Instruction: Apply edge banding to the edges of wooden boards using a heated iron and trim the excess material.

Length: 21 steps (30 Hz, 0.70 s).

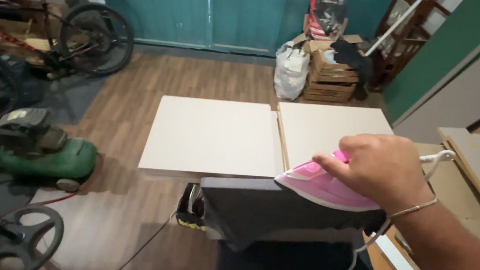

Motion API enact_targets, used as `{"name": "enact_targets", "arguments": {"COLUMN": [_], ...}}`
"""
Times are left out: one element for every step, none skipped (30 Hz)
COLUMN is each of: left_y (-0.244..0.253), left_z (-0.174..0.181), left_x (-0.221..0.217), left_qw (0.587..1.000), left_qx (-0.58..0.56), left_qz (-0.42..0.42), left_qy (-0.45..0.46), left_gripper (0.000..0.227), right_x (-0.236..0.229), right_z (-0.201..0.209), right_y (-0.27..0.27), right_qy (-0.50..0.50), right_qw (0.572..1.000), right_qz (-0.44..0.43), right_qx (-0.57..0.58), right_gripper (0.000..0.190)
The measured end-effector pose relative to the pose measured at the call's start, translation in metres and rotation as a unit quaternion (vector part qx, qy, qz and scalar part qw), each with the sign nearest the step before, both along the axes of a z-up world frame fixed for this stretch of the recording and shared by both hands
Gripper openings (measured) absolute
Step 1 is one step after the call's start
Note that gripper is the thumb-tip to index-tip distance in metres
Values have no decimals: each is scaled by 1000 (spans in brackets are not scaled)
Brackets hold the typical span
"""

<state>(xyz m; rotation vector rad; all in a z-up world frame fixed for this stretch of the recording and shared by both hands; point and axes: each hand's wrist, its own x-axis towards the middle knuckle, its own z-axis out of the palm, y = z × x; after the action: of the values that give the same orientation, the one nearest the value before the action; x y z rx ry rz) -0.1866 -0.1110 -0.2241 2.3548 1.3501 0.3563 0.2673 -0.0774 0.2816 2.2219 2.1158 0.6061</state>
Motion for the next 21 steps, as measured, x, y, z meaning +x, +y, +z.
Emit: {"name": "enact_targets", "arguments": {"left_y": [16, 31, 34, 27, 32, 40, 49, 60, 73, 87, 97, 105, 113, 113, 113, 114, 113, 113, 113, 112, 111], "left_z": [94, 161, 230, 299, 308, 318, 328, 314, 299, 284, 263, 242, 221, 224, 227, 231, 231, 232, 232, 236, 240], "left_x": [21, 49, 71, 88, 101, 114, 127, 135, 143, 151, 160, 169, 178, 176, 175, 174, 174, 174, 174, 174, 173], "left_qw": [1000, 1000, 980, 921, 920, 912, 887, 886, 880, 858, 858, 834, 809, 809, 808, 806, 806, 816, 825, 825, 834], "left_qx": [2, 1, 146, 289, 290, 193, 92, 93, -35, -162, -161, -154, -147, -148, -136, -122, -122, -127, -132, -132, -148], "left_qz": [-2, 3, 36, 67, 71, 125, 177, 177, 148, 115, 114, 118, 121, 121, 119, 118, 118, 123, 128, 128, 136], "left_qy": [1, 0, -131, -253, -253, -338, -417, -418, -449, -473, -475, -516, -557, -556, -561, -567, -567, -551, -535, -534, -513], "left_gripper": [47, 47, 40, 35, 35, 69, 104, 104, 104, 105, 105, 71, 39, 39, 34, 31, 31, 30, 30, 30, 31], "right_x": [1, 1, 2, 2, 2, 1, 1, 0, 0, 0, -3, -6, -8, -15, -22, -28, -38, -48, -58, -70, -81], "right_z": [1, 1, 1, 0, 0, 0, 1, 2, 2, 3, 4, 4, 4, 5, 5, 6, 5, 3, 1, 2, 4], "right_y": [1, 1, 1, 0, 0, 1, 1, 1, 1, 3, 3, 2, 2, 4, 6, 8, 11, 14, 17, 20, 24], "right_qy": [8, 6, 3, 0, -1, -2, -3, -4, 4, 11, 10, -1, -11, -11, 3, 16, 15, 20, 25, 25, 45], "right_qw": [1000, 1000, 999, 999, 999, 999, 999, 999, 999, 999, 999, 1000, 1000, 1000, 1000, 1000, 1000, 999, 996, 996, 994], "right_qz": [-3, 2, -1, -4, 0, -8, -15, -15, -14, -15, -15, -14, -14, -15, 1, 18, 18, 46, 74, 73, 99], "right_qx": [-28, -29, -32, -33, -33, -36, -40, -39, -41, -42, -41, -24, -7, -8, -8, -8, -8, 13, 34, 34, 33], "right_gripper": [66, 66, 67, 67, 67, 66, 66, 66, 66, 66, 66, 64, 63, 63, 63, 63, 63, 63, 64, 64, 64]}}
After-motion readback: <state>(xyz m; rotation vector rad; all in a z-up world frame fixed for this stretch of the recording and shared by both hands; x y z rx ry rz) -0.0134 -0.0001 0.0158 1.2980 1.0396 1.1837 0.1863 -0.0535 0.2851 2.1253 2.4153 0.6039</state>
